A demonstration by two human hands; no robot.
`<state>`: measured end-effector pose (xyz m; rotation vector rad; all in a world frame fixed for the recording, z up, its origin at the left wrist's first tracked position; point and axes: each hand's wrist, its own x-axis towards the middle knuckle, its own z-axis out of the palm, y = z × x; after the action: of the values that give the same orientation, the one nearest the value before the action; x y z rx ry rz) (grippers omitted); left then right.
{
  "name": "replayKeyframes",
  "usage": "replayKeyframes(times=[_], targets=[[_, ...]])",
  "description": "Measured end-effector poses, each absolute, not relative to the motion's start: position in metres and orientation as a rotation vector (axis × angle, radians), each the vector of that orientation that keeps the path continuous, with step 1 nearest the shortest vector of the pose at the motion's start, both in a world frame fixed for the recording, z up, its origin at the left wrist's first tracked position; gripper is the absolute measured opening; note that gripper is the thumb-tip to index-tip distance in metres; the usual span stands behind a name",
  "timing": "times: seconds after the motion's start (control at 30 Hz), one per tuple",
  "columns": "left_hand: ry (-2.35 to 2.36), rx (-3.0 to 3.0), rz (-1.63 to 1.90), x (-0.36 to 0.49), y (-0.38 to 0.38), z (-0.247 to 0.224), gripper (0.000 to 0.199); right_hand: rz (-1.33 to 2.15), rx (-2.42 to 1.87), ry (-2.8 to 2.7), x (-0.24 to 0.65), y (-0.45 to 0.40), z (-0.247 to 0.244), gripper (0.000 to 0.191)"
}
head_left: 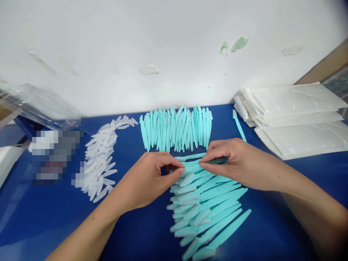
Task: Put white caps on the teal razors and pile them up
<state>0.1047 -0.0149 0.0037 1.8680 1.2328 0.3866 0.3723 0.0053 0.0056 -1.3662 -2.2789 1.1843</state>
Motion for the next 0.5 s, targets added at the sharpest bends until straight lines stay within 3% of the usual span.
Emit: replayKeyframes(times=[0.27, 0.4, 0.5], targets=[[1.271, 1.924, 0.458, 0.098, -0.010, 0.009, 0.024, 1.044, -1.571, -2.263, 0.377, 0.009, 0.008, 0.049], [1.436, 1.859, 0.567, 0.079, -0.001, 0.017, 0.030, 0.609, -1.898, -2.035, 0.378, 0.036, 0.004, 0.043], [1.543, 1.824, 0.605, 0.066, 0.004, 0.019, 0.036, 0.818, -2.003, -1.801, 0.377, 0.059, -0.005, 0.033]])
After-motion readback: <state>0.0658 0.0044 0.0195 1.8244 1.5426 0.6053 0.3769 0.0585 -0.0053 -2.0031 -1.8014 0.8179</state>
